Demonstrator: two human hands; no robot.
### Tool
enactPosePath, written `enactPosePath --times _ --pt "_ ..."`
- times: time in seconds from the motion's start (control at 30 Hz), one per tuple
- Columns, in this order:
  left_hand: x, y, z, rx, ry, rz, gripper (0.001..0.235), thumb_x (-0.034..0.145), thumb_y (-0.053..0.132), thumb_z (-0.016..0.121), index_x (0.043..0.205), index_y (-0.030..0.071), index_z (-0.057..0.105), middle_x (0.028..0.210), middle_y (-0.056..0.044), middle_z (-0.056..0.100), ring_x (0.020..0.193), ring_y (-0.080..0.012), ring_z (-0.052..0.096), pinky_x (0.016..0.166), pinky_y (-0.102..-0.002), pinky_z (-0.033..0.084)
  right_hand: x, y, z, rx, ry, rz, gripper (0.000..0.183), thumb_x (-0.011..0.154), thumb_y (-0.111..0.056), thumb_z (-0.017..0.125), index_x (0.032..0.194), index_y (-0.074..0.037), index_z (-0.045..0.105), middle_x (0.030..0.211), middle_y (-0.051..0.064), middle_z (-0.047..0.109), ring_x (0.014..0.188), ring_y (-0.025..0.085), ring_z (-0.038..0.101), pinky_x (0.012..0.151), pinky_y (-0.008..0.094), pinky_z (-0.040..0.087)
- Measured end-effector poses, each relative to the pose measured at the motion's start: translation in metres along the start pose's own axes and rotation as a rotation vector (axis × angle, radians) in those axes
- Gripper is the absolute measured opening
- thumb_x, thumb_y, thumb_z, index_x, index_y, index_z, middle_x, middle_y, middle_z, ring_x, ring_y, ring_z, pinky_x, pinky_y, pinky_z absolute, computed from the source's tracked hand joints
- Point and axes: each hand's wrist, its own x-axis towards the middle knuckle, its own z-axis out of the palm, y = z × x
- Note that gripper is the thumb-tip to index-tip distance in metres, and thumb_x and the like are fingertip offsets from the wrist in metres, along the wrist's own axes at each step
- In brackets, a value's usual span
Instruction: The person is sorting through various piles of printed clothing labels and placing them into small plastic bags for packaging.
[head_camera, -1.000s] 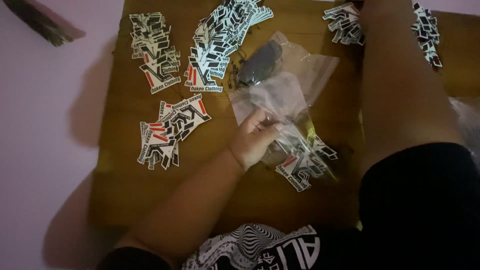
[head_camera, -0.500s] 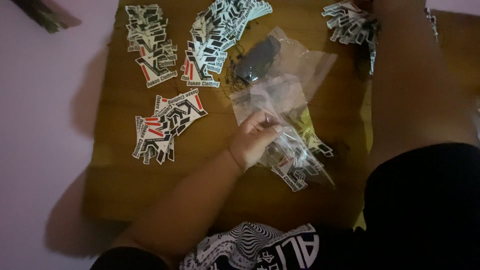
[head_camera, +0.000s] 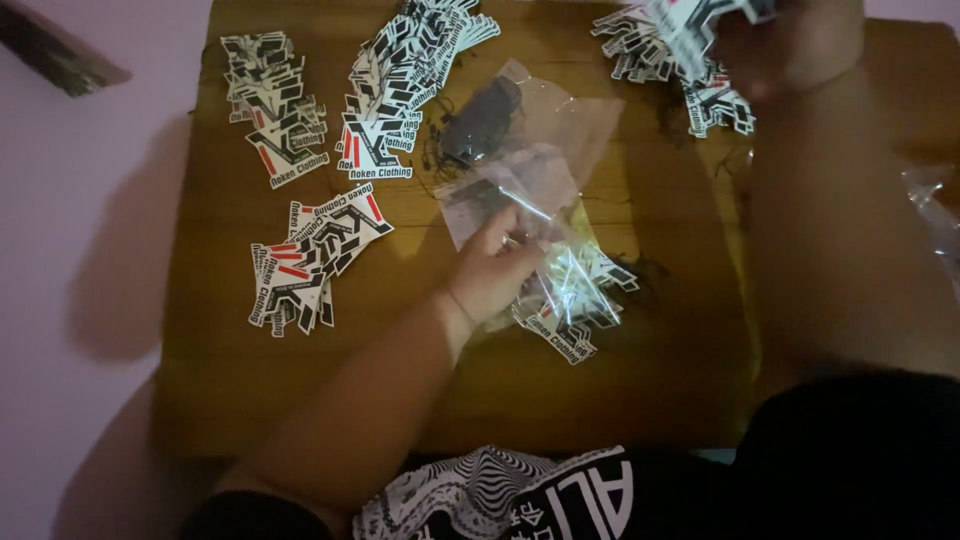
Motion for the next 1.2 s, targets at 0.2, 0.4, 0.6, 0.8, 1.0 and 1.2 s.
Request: enactPosePath --times 0.2,0.4,0.6,0.8,1.0,1.2 --pt "-0.001 -0.001 -0.002 0.105 -0.040 0.165 0.072 0.068 0.039 0.061 0.134 0.021 0.040 0.116 0.000 0.058 0.103 -0.0150 0.057 0.091 -0.032 0.047 -0.002 -0.113 -0.059 1.606 -0.250 0.913 0.035 0.068 -0.046 0.049 0.082 -0.015 0.057 0.070 -0.002 0.057 0.050 0.011 0.053 0.034 0.018 0.029" --pt "0.003 -0.017 -0.007 0.146 0.077 0.538 0.090 0.074 0.032 0.060 0.142 0.010 0.006 0.145 -0.015 0.030 0.132 -0.0288 0.036 0.100 -0.038 0.042 -0.067 -0.137 -0.078 1.648 -0.124 0.819 0.022 0.086 -0.004 0.034 0.074 -0.016 0.047 0.070 0.002 0.046 0.047 0.017 0.043 0.028 0.024 0.025" --pt "0.044 -0.041 -0.013 0.388 0.208 1.491 0.057 0.093 0.037 0.049 0.138 0.004 0.035 0.142 -0.011 0.036 0.135 -0.0266 0.029 0.116 -0.040 0.014 -0.103 -0.162 -0.076 1.249 -0.334 0.623 0.003 0.086 -0.001 0.049 0.088 -0.003 0.051 0.071 0.008 0.053 0.062 0.021 0.063 0.039 0.024 0.050" --pt "0.061 -0.062 -0.021 0.454 0.159 1.162 0.034 0.070 0.030 0.074 0.101 0.019 0.066 0.084 0.003 0.063 0.082 -0.0184 0.063 0.074 -0.029 0.050 -0.107 -0.166 -0.053 1.114 -0.463 0.363 0.005 0.086 -0.004 0.055 0.086 -0.002 0.059 0.057 0.003 0.051 0.050 0.007 0.052 0.038 0.013 0.039" --pt "0.080 -0.070 -0.021 0.323 0.007 0.699 0.010 0.072 0.023 0.068 0.075 0.016 0.061 0.059 0.001 0.054 0.057 -0.0138 0.055 0.054 -0.026 0.043 -0.065 -0.170 -0.074 0.709 -0.413 0.208 0.011 0.084 -0.017 0.060 0.089 -0.010 0.068 0.071 0.015 0.062 0.070 0.025 0.060 0.063 0.039 0.047" --pt "0.051 -0.031 -0.013 0.291 0.017 0.449 0.015 0.078 0.022 0.061 0.072 0.012 0.052 0.066 0.002 0.051 0.063 -0.0111 0.047 0.060 -0.026 0.039 0.002 -0.156 -0.037 0.427 -0.432 0.323 0.031 0.094 -0.030 0.043 0.070 -0.010 0.042 0.067 0.004 0.041 0.064 0.018 0.038 0.055 0.037 0.025"
